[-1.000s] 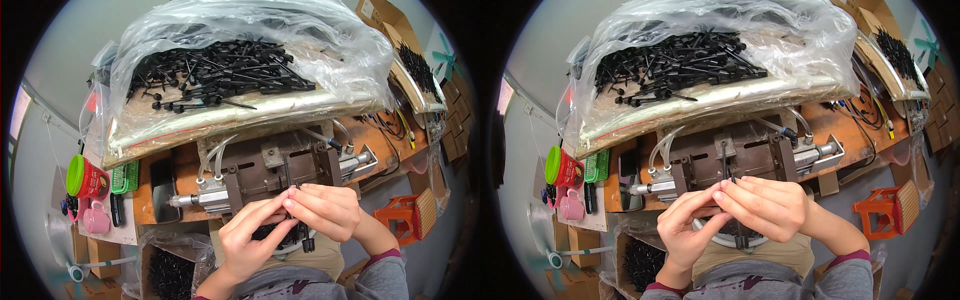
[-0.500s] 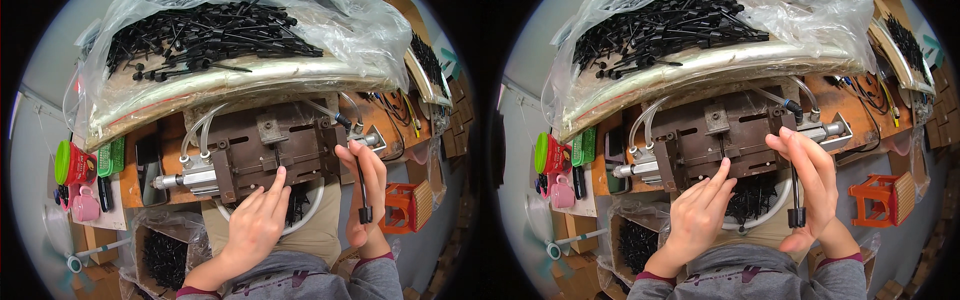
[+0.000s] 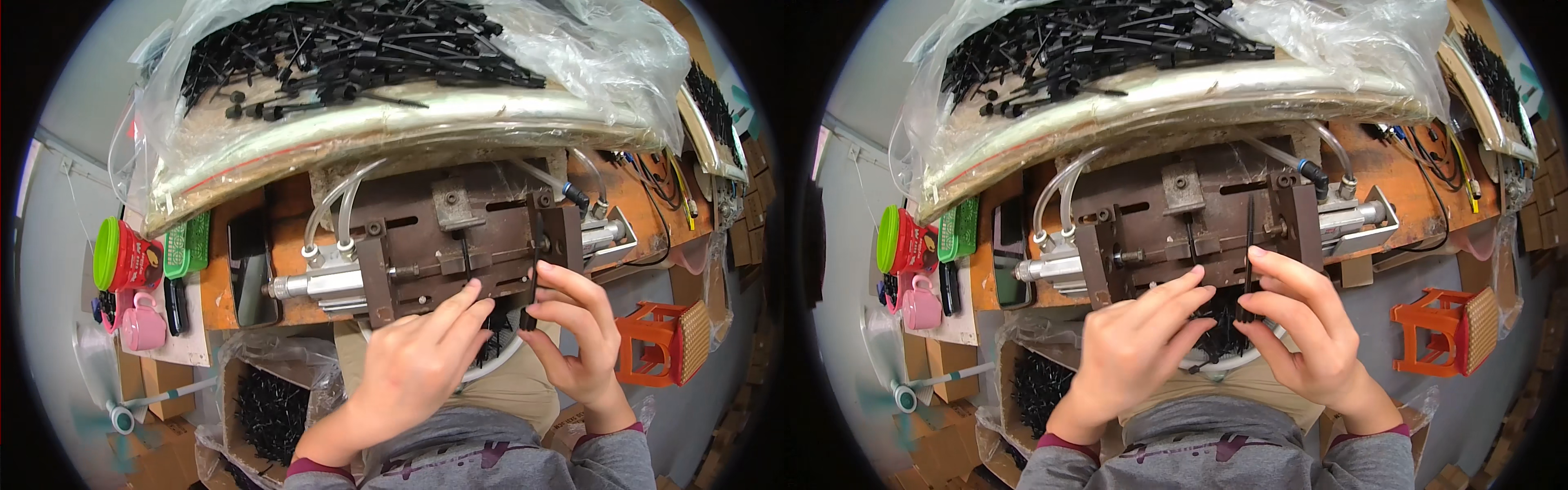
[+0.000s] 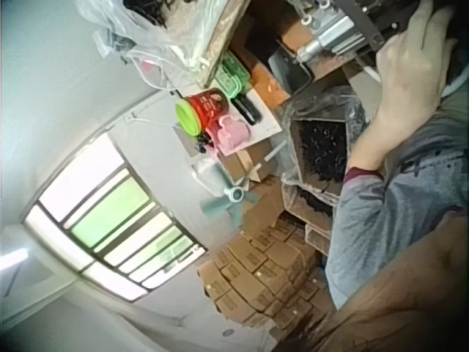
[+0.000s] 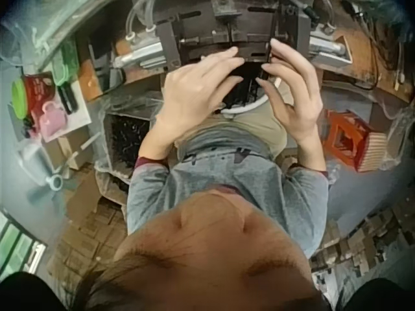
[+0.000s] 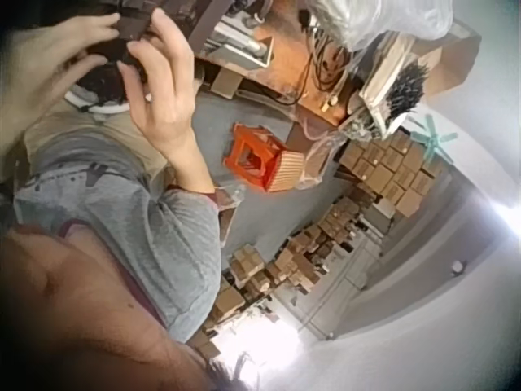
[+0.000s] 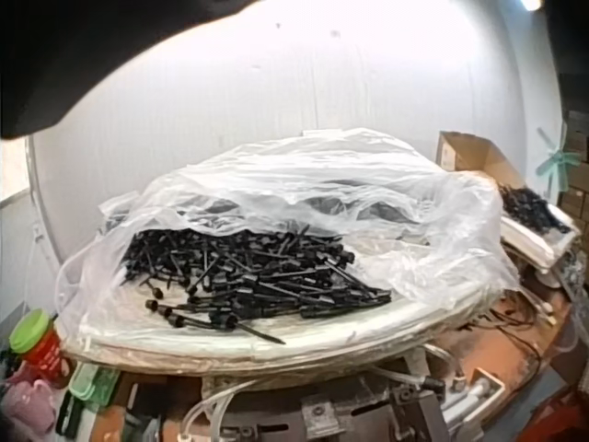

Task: Manually assemble and secure components using a pneumatic jig.

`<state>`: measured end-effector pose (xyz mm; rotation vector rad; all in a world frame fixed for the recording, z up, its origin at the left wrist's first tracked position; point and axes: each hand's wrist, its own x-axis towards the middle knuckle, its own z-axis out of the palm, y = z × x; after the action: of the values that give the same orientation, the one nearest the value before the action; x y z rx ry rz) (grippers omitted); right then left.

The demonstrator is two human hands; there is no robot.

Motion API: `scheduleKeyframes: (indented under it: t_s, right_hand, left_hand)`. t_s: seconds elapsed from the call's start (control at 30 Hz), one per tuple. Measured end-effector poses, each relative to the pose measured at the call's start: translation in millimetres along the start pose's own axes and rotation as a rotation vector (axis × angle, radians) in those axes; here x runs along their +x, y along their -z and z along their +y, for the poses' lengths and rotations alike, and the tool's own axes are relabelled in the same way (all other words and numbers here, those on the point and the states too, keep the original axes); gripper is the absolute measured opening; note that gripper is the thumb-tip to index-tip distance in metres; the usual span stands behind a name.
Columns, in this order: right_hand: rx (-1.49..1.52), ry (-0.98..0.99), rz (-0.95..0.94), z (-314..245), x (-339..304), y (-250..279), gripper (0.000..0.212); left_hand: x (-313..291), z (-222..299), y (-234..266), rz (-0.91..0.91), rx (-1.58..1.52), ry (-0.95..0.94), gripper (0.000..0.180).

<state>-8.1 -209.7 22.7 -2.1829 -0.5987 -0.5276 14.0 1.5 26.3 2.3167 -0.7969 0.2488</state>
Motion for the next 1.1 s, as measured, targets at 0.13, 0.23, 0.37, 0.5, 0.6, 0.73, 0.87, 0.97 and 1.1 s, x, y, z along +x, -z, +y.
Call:
scheduleKeyframes:
  t_s: [0.13, 0.23, 0.37, 0.5, 0.6, 0.73, 0.87, 0.97, 1.1]
  right_hand:
    - [-0.139, 0.037, -0.144, 7.5, -12.5, -14.8, 0.033]
    - [-0.286, 0.087, -0.233, 6.5, -14.5, -23.4, 0.024]
    - [-0.400, 0.156, -0.288, -0.4, -2.9, -33.8, 0.017]
    - [-0.467, 0.141, -0.296, -8.9, 11.6, -36.3, 0.025]
    - [-0.486, 0.118, -0.324, -11.3, 13.0, -35.9, 0.025]
    - [-0.499, 0.098, -0.337, -11.5, 12.9, -32.2, 0.027]
    - [-0.344, 0.118, -0.321, -13.5, 33.9, -15.2, 0.023]
    - [-0.275, 0.175, -0.077, -2.3, 58.4, -9.9, 0.027]
    - [-0.471, 0.406, 0.263, 12.1, 137.2, -6.3, 0.022]
  left_hand:
    - [8.0, -18.9, 29.9, 0.316, -0.087, -0.065, 0.031]
    - [32.0, -33.2, 53.4, 0.587, 0.028, 0.038, 0.018]
    - [82.2, -81.7, 87.6, 0.608, 0.396, -0.085, 0.023]
    - [111.9, -104.1, 105.0, 0.300, 0.402, 0.115, 0.030]
    - [121.9, -101.9, 103.3, 0.225, 0.337, 0.125, 0.029]
    - [123.5, -93.4, 102.3, 0.239, 0.253, 0.114, 0.026]
    - [125.0, -98.0, 108.9, 0.305, 0.359, -0.085, 0.026]
    - [136.2, -98.1, 108.9, 0.359, 0.404, -0.304, 0.029]
    - [159.7, -102.7, 92.8, 0.305, 0.425, -0.249, 0.025]
